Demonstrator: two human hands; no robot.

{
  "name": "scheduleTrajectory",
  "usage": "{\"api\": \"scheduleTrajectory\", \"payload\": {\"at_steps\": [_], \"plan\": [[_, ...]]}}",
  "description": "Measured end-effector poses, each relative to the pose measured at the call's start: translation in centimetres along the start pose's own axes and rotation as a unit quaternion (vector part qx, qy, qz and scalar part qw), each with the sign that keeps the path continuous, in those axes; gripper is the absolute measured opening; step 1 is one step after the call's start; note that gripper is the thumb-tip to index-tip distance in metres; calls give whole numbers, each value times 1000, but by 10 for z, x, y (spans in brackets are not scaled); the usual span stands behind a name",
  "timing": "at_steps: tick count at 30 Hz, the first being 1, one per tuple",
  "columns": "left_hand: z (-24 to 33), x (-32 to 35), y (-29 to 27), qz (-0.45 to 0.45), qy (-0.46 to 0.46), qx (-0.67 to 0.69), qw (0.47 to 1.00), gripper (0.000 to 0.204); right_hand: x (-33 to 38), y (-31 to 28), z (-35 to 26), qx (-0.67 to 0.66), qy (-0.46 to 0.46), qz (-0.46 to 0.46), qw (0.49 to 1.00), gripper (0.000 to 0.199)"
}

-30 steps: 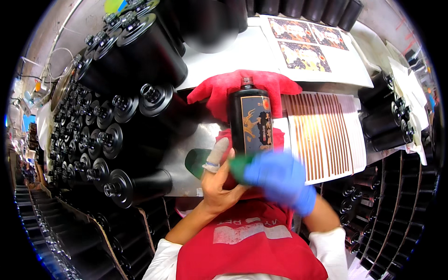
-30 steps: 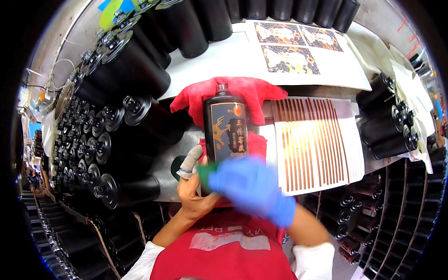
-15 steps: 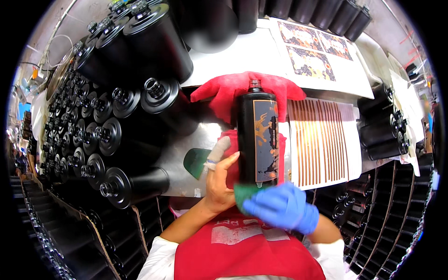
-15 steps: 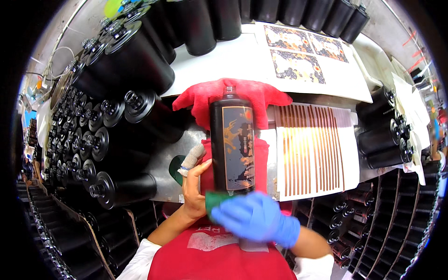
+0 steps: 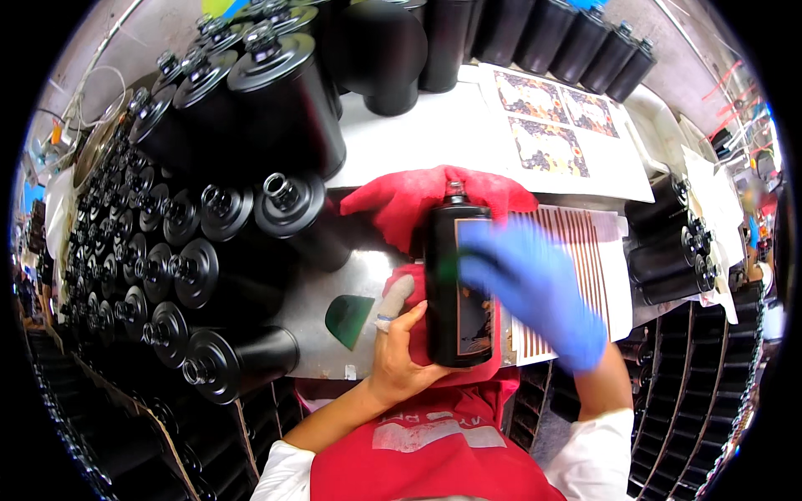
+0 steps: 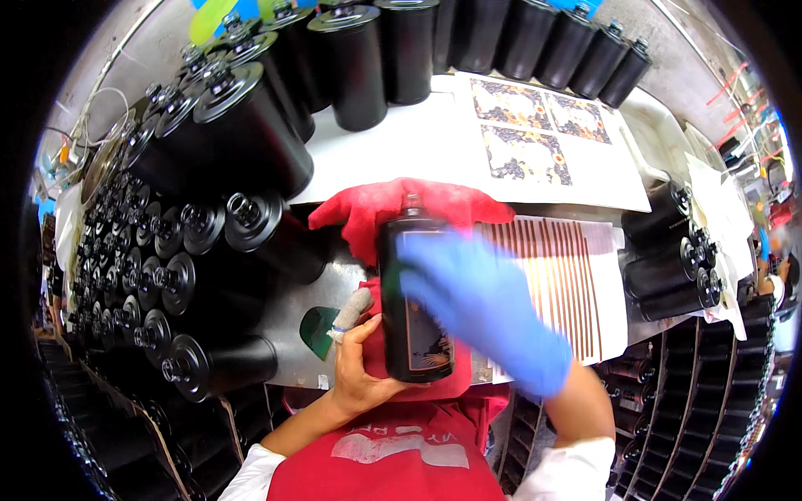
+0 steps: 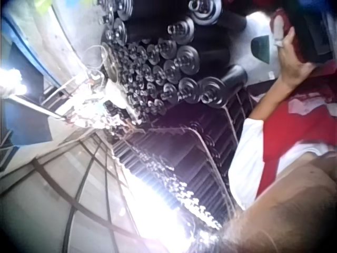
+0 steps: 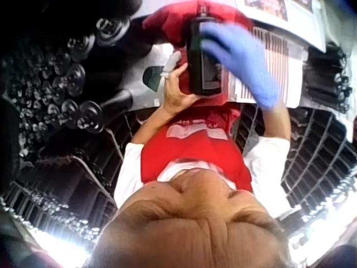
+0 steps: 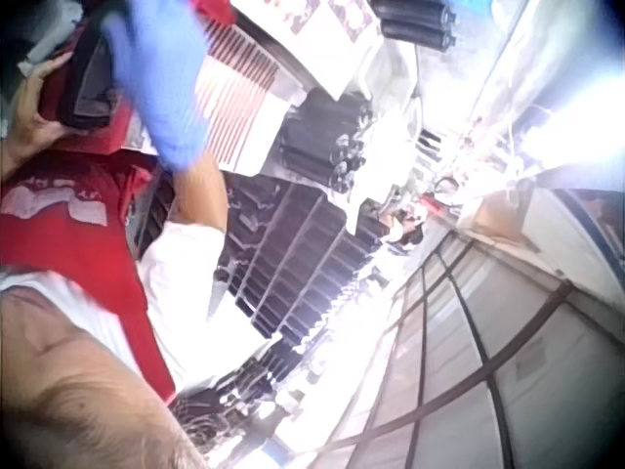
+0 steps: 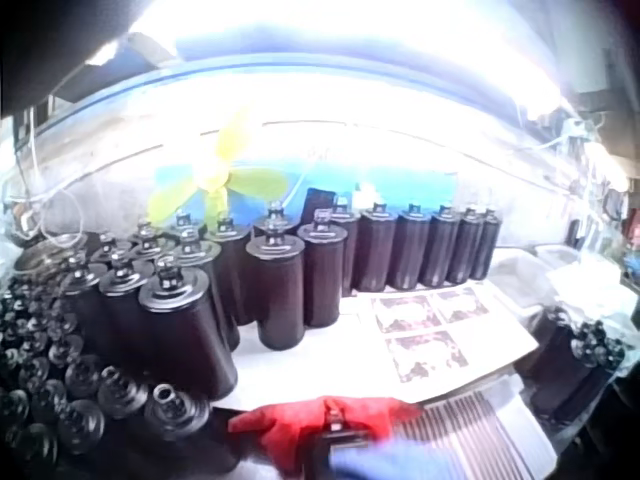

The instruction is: The person applies decorative labels to black cylindrical containers. They peel a label from a sheet, wrap it around the container, and smooth it down with a green sponge. The person repeats this process for multiple containers, handling them one at a time.

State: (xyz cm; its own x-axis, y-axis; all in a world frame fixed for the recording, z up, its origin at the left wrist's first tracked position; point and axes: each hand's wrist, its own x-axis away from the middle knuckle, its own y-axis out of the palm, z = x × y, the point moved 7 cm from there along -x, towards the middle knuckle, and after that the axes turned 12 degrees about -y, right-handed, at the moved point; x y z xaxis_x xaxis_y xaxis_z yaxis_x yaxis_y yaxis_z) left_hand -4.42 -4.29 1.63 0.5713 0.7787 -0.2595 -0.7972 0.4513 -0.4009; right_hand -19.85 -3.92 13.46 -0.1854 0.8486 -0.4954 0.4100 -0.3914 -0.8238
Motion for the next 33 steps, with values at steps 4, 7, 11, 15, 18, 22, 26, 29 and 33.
{"api": "scheduleTrajectory", "payload": {"at_steps": [4,7,11,15,18,22,26,29,33], "plan": [[14,-8,-1,-28,13,-40,999,104,-31,-28,94,-35,132,139,981,16],[10,-15,-1,-63,-51,5,997,122,28,-58,123,-250,285,191,906,24],[12,-20,12,-81,-19,-10,996,101,216,-88,162,-350,420,415,727,24],[5,-15,10,-53,-19,-55,997,105,378,-90,140,32,639,262,723,39],[8,-12,7,-51,-34,-46,997,111,414,-75,113,197,655,156,713,47],[10,-10,8,-53,-32,-55,997,113,453,-49,98,-96,711,334,611,32],[22,-14,9,-52,-10,-76,996,110,477,-52,98,-269,672,347,597,25],[19,-13,3,-51,-16,-89,995,108,485,-55,88,-278,676,336,594,30],[34,-20,1,-58,33,-62,996,104,425,-90,72,-305,671,292,610,28]]}}
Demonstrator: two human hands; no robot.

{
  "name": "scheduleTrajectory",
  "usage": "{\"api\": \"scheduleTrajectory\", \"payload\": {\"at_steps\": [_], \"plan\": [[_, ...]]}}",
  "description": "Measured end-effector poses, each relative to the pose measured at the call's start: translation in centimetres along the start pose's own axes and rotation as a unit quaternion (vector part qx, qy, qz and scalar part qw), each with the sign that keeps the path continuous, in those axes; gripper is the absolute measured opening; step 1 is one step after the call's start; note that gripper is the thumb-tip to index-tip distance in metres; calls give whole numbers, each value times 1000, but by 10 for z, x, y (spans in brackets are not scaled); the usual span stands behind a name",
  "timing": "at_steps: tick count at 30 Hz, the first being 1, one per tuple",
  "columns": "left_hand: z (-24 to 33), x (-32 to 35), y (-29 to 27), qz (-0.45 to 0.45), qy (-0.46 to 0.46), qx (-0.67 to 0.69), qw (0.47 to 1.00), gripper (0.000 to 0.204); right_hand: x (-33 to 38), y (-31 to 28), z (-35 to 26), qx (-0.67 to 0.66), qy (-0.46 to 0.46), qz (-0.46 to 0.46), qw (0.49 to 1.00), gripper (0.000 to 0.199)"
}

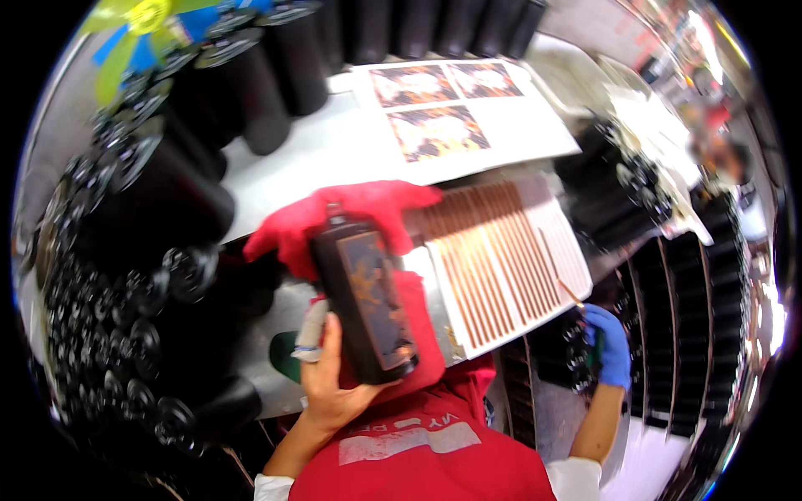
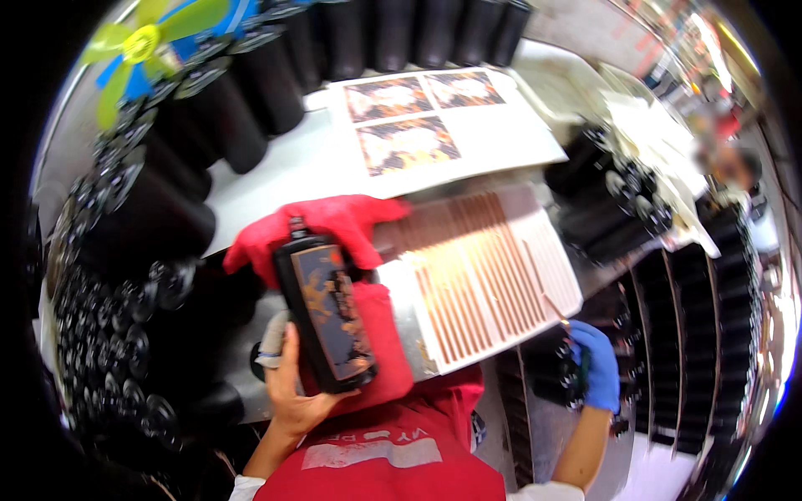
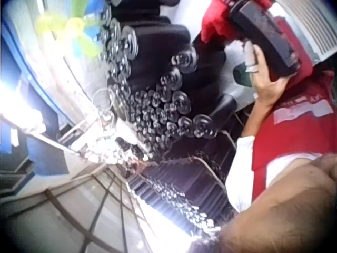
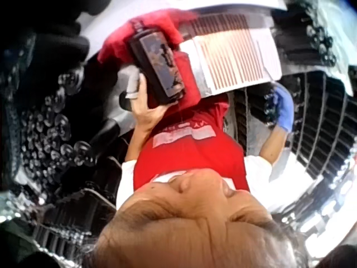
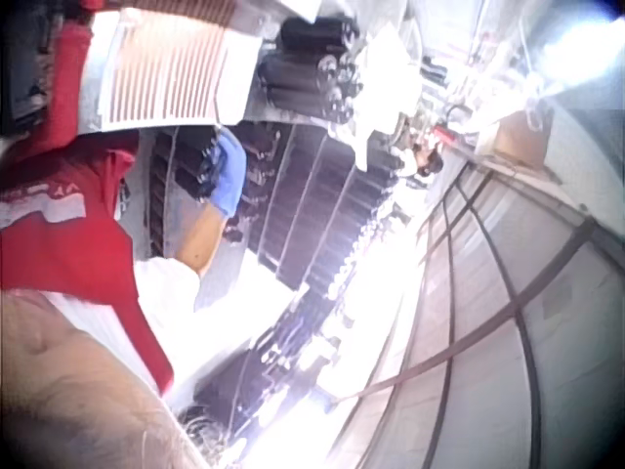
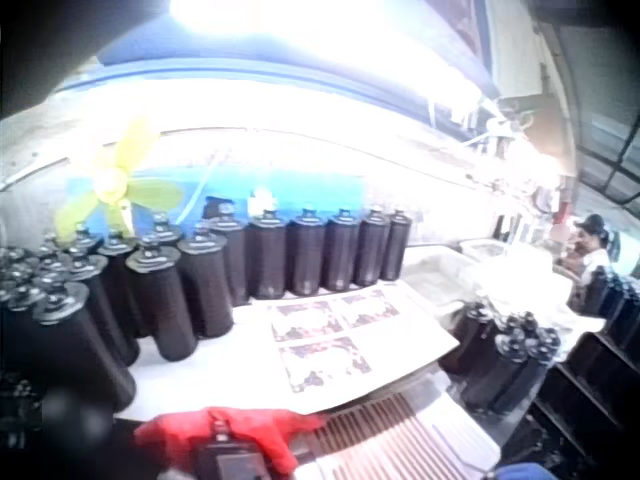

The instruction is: The person applies decorative labels to black cylindrical containers. They peel a label from a sheet, wrap it around the container, and smooth it down with a green sponge. The person repeats this process for multiple containers, handling them one at a time.

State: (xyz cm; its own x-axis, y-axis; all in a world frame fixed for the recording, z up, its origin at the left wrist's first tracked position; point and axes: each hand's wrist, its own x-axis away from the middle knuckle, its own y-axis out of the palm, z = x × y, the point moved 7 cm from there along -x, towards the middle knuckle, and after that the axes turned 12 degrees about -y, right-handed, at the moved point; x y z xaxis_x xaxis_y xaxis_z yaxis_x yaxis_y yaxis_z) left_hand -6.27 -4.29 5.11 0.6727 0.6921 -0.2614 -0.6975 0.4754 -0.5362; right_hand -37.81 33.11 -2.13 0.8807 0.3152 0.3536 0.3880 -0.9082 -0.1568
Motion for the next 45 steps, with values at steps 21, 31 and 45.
{"api": "scheduleTrajectory", "payload": {"at_steps": [21,31,45], "plan": [[-17,1,0,-36,-11,24,999,99,46,116,-186,33,-221,-176,959,18],[-20,5,5,-40,-20,-4,999,100,-25,72,-47,348,-214,-30,912,28],[-24,8,1,-81,-65,16,995,104,-21,114,-93,141,-194,-11,971,34]]}}
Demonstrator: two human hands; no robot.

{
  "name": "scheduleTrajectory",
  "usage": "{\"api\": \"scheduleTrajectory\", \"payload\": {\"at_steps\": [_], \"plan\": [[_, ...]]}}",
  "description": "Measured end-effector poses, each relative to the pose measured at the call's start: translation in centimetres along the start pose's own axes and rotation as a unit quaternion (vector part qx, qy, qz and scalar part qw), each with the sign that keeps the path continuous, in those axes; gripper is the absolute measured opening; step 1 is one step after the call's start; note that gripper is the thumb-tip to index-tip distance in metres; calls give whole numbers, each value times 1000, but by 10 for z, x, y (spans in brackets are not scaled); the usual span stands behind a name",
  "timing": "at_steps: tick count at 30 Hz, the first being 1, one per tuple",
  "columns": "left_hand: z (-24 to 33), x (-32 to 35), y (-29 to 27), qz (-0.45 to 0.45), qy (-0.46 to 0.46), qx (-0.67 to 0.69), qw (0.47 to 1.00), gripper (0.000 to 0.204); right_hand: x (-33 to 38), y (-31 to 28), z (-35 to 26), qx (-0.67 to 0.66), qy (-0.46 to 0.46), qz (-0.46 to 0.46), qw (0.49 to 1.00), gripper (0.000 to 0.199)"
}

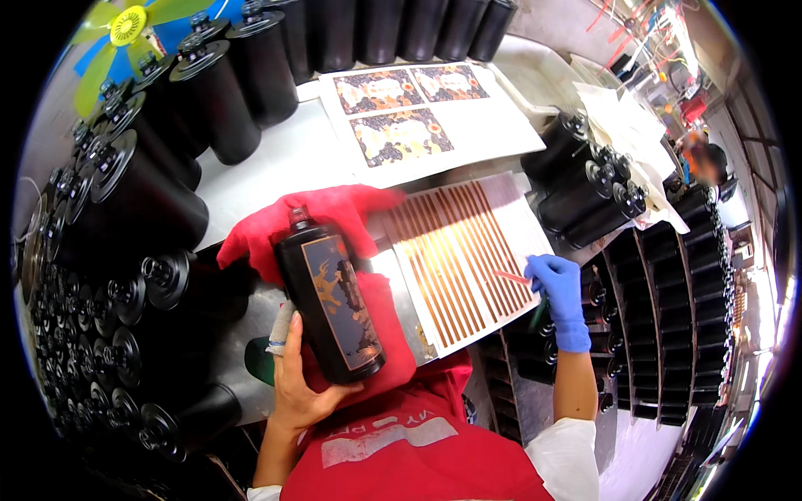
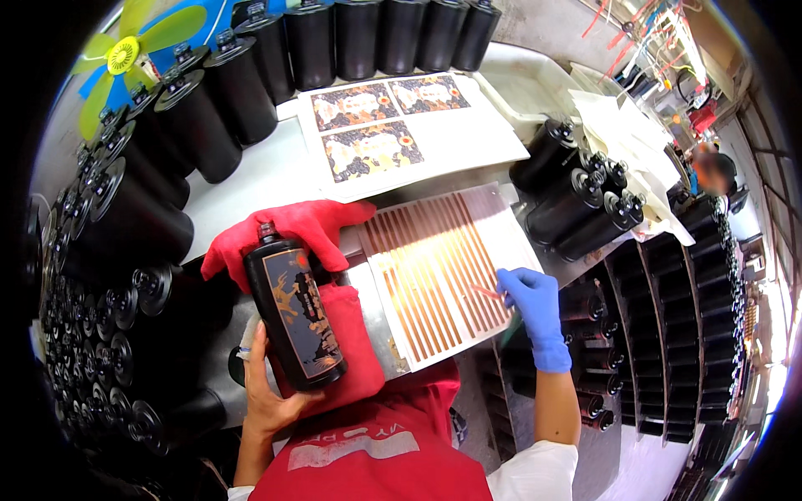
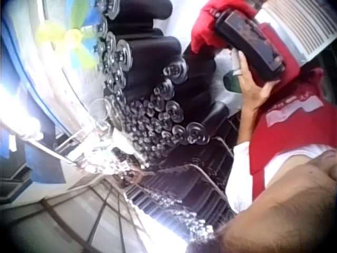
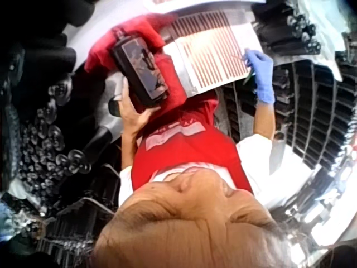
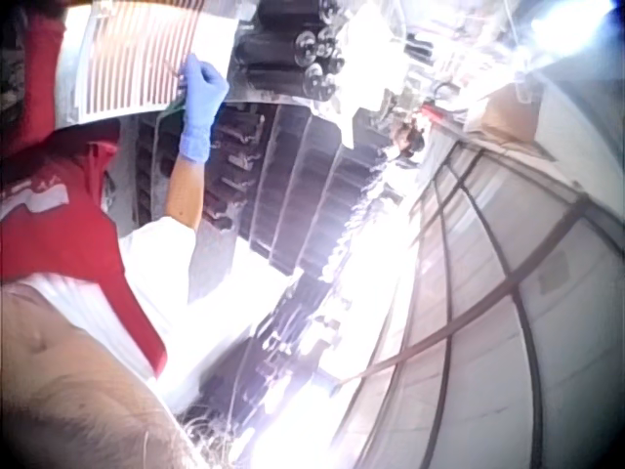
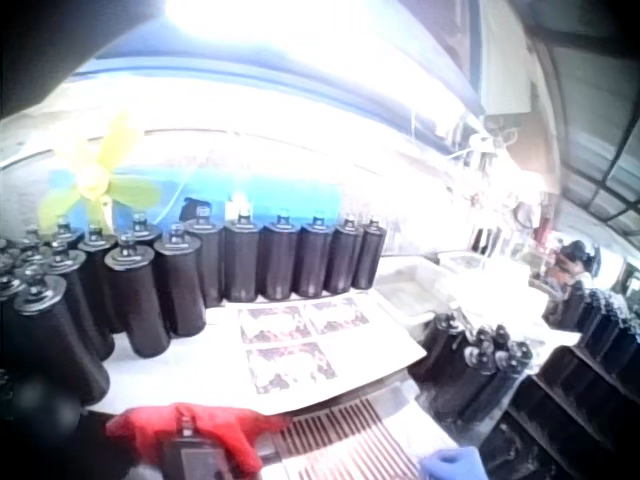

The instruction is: The person applies decorative labels to black cylindrical containers. They peel a label from a sheet, wrap it around the container, and smooth it down with a green sponge. The person repeats this process for multiple containers, handling them one at a time.

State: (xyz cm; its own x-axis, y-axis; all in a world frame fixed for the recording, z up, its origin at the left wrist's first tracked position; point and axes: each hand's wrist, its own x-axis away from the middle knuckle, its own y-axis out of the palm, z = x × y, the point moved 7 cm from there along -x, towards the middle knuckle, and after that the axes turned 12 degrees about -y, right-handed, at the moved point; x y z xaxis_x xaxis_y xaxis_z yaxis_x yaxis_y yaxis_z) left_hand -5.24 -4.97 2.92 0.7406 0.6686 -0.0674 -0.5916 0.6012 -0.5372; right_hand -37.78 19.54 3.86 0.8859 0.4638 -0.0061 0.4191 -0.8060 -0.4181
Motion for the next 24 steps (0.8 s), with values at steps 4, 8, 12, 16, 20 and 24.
{"api": "scheduleTrajectory", "payload": {"at_steps": [4,8,12,16,20,24], "plan": [[9,0,-37,90,60,131,986,96,28,32,-99,-324,-126,-171,922,45],[64,-28,-30,-76,77,264,959,62,45,75,-158,-400,-163,-426,795,49],[104,-45,33,-303,21,407,861,47,70,112,-200,-388,-140,-586,698,34],[96,-23,48,-502,-95,417,752,32,77,123,-214,-324,-175,-628,685,28],[79,-24,6,-393,-103,421,811,18,65,113,-201,-122,-200,-552,801,29],[72,-28,-3,-338,-94,421,836,14,59,115,-183,-61,-204,-507,835,25]]}}
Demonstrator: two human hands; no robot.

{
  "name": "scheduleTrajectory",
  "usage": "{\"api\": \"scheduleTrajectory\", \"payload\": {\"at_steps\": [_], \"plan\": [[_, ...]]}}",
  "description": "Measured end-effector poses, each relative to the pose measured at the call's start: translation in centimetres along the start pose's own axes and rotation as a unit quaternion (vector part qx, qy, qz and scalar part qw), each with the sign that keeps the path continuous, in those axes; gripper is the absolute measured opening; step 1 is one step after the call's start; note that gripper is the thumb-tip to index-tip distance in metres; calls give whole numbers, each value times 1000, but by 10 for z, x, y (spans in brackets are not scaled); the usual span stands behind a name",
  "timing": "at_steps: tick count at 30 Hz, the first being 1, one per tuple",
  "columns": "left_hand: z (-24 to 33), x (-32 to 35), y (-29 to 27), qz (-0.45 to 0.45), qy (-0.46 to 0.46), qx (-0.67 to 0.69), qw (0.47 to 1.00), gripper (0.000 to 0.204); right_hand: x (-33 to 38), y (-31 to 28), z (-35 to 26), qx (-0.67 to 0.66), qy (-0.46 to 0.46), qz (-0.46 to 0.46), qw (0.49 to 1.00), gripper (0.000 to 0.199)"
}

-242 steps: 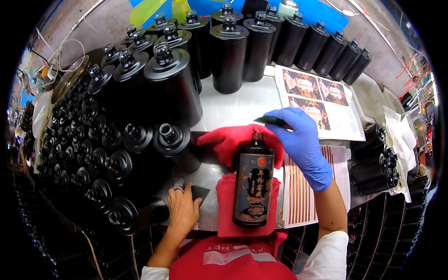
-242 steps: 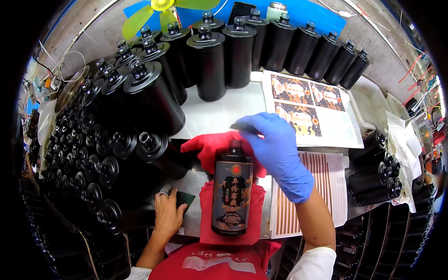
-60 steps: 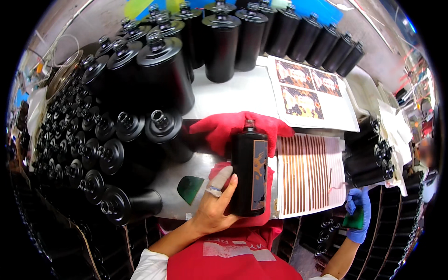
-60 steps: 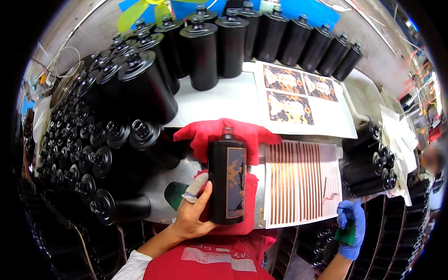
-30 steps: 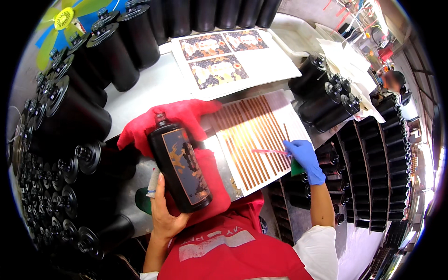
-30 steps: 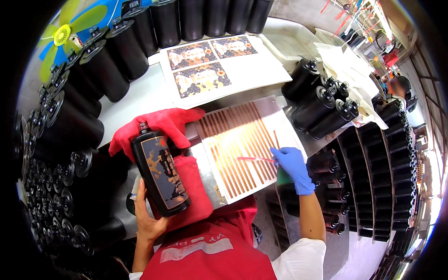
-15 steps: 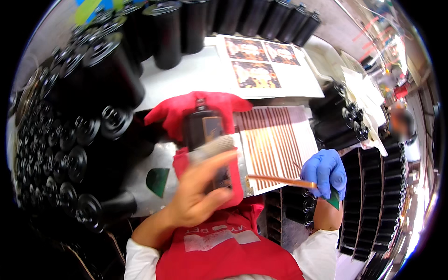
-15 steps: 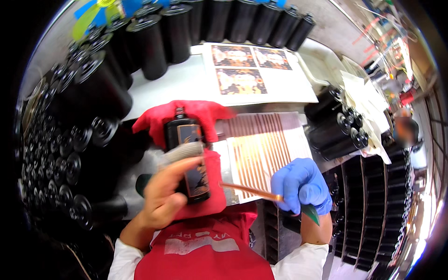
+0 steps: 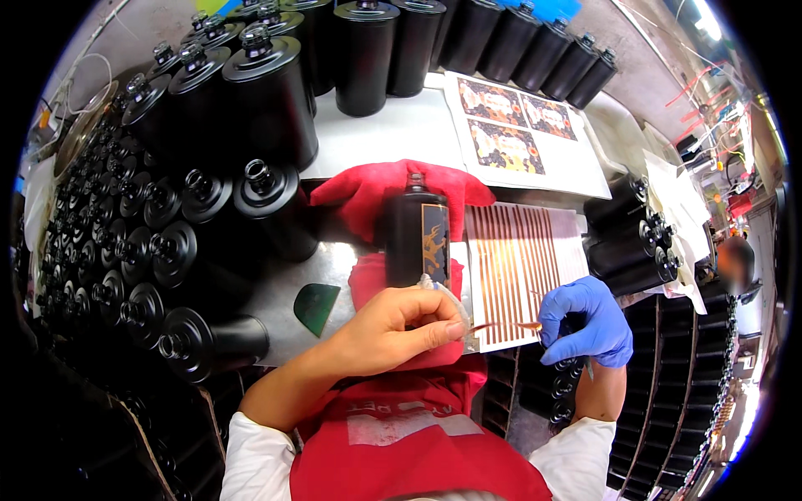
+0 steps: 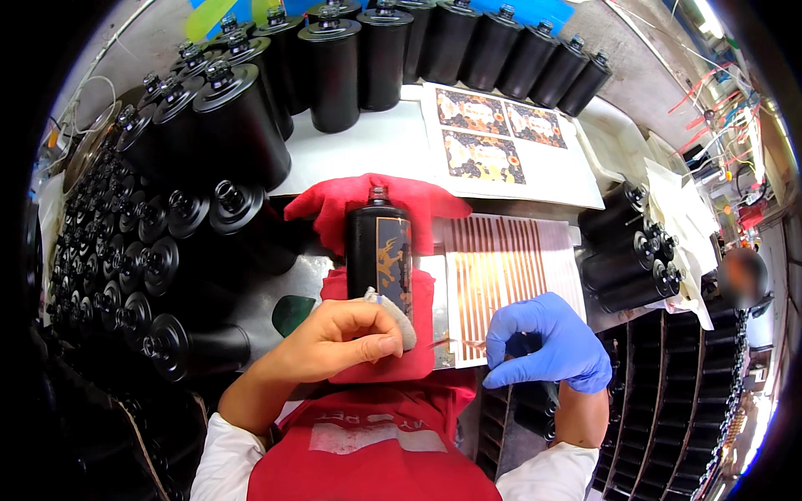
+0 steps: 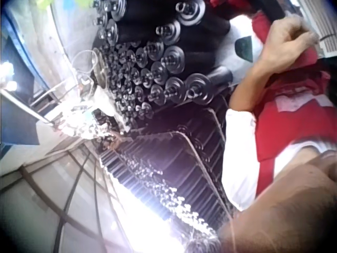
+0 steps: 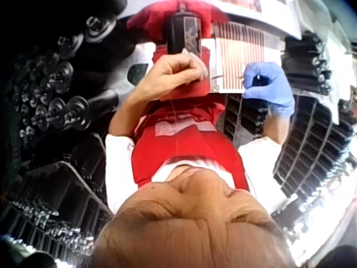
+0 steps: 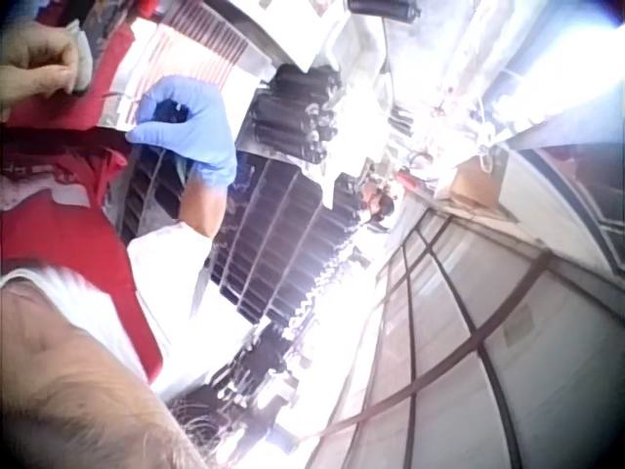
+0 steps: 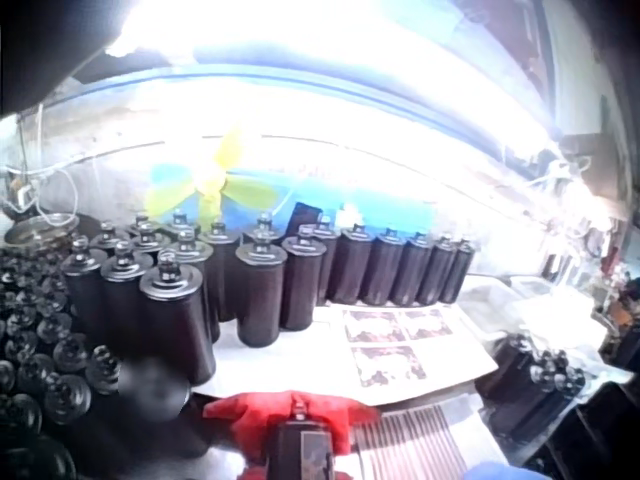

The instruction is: The person applies decorative labels to black cylindrical containers. They peel a label from a sheet, wrap it around the container, and smooth it down with a green sponge. The person repeats this process for multiple containers, handling them one at a time.

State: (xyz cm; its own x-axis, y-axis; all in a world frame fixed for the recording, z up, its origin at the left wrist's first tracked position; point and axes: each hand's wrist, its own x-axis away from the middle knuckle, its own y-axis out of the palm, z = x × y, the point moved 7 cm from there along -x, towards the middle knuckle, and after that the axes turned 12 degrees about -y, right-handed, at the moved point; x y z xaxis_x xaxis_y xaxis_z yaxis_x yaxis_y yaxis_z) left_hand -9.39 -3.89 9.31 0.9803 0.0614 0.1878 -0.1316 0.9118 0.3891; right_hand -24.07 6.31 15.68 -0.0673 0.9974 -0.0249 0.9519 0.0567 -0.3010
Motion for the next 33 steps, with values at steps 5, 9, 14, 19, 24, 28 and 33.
{"api": "scheduleTrajectory", "payload": {"at_steps": [5,9,14,19,24,28,33], "plan": [[0,-11,10,-7,28,56,998,11,-10,5,-11,-31,-44,-17,998,20],[5,-33,24,31,33,-132,990,33,-15,8,-28,-81,-104,-69,989,17],[-16,-45,44,-159,-22,35,986,35,-9,-8,-35,-119,-152,-64,979,15],[9,-16,12,-3,-3,-1,1000,17,9,-17,-11,14,-66,-12,998,27],[52,9,-2,161,97,-295,937,9,24,-10,51,155,141,4,978,34],[80,10,8,156,144,-454,865,5,71,-34,120,128,224,-7,966,39],[81,-12,34,94,105,-599,788,10,69,-46,87,151,195,126,961,47]]}}
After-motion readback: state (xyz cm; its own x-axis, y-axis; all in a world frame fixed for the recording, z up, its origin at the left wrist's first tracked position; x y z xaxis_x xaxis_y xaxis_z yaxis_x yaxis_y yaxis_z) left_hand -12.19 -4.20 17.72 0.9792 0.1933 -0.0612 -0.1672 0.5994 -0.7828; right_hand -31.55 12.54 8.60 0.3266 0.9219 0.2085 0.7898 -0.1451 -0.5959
